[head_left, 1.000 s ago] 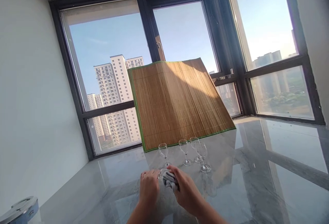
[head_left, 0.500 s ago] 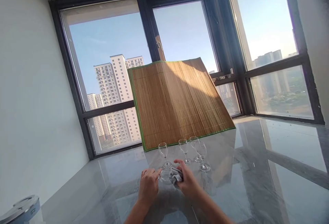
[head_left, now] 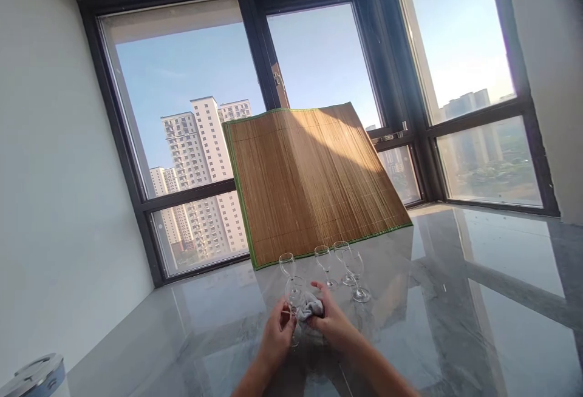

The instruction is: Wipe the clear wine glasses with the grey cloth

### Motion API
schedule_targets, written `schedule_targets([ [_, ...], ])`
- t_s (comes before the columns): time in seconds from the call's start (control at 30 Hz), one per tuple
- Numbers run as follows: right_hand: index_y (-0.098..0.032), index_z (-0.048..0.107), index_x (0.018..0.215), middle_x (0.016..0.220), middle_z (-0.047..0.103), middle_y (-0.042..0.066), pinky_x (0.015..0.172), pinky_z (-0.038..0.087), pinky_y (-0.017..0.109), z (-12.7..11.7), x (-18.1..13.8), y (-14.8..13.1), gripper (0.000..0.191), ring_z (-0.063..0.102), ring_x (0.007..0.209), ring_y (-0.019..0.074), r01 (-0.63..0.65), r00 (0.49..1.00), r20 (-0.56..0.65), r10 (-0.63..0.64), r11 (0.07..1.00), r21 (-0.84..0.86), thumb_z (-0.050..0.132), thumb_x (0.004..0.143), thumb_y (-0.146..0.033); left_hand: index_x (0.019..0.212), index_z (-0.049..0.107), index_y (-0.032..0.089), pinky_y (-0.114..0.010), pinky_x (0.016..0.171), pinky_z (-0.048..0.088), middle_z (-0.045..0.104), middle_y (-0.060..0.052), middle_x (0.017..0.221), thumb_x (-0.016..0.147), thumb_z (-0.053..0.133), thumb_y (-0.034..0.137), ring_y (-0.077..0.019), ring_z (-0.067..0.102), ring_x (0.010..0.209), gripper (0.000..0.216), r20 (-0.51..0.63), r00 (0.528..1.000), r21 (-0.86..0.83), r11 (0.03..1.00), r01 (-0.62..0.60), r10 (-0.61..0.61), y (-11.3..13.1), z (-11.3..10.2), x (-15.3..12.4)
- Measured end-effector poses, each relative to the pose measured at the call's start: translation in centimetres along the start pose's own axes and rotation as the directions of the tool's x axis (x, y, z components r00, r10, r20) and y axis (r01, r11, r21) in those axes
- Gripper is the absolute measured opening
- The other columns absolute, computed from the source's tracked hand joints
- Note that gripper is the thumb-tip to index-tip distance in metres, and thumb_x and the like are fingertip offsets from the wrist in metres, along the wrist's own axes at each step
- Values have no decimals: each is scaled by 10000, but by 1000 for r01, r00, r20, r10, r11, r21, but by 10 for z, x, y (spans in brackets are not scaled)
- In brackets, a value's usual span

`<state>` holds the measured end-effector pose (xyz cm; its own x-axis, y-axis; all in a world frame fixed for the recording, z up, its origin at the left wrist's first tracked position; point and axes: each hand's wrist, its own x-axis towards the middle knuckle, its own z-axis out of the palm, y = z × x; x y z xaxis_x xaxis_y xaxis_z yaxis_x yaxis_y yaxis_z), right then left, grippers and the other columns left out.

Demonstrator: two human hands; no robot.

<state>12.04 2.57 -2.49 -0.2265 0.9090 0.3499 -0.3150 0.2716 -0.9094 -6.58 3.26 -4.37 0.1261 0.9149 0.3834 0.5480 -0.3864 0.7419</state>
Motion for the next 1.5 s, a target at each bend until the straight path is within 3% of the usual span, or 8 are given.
schedule_targets([
  [0.07,-236,433,1241,817,639,-41,634,398,248,9,-3,4,698,566,674,131,-21,994,112,14,998,56,749,620,-269,1467,472,199,-400,1024,505,576,-142,1408,872,381,709,-300,598,1222,790,89,996,42,999,26,-30,-10,7,7],
  [0.13,-233,475,1180,830,646,-35,626,390,244,15,-4,5,627,562,668,125,-35,989,144,21,995,98,746,615,-255,1480,459,169,-432,1113,445,495,-155,1496,869,372,701,-340,471,1374,815,137,989,77,996,42,-53,-17,13,11],
  [0.3,-243,473,1069,741,587,-70,603,387,244,12,-2,4,538,533,637,129,9,1000,18,-10,999,32,689,577,-225,1555,320,197,-452,1213,310,284,-82,1635,971,238,586,-289,250,1507,707,170,983,130,987,-90,67,3,5,-7],
  [0.47,-247,427,1100,657,533,-84,651,423,290,-12,3,10,498,540,627,166,41,946,-280,-163,917,-396,569,623,-232,1414,515,232,-452,1169,359,526,-101,1447,985,316,537,-266,444,1376,563,64,986,275,947,-167,155,31,-20,-14],
  [0.63,-234,407,1168,748,610,-25,741,486,341,-28,10,19,454,644,717,217,-46,883,-400,-246,801,-596,478,720,-238,1304,608,216,-439,1082,429,577,-120,1340,947,435,459,-285,527,1265,465,34,987,360,919,-158,157,20,-31,-7],
  [0.9,-242,430,1245,994,689,73,790,500,346,-26,6,23,442,685,905,248,-134,818,-472,-330,689,-713,444,809,-166,1266,616,197,-443,1073,425,557,-128,1332,919,469,385,-285,531,1245,421,66,987,414,896,-161,147,13,-36,-7],
  [1.13,-200,398,1325,1036,707,97,740,471,279,-24,2,13,475,696,877,227,-267,830,-518,-210,665,-697,465,855,-194,1299,593,210,-474,1037,447,543,-145,1351,935,440,436,-309,529,1234,455,87,990,436,889,-141,114,13,-40,-6],
  [1.5,-131,385,1384,895,717,48,780,469,276,-25,15,9,646,698,915,242,-312,866,-490,-100,658,-685,555,763,-176,1209,646,218,-455,1038,463,565,-120,1289,903,498,384,-281,570,1197,378,83,983,358,916,-181,162,11,-28,-4],
])
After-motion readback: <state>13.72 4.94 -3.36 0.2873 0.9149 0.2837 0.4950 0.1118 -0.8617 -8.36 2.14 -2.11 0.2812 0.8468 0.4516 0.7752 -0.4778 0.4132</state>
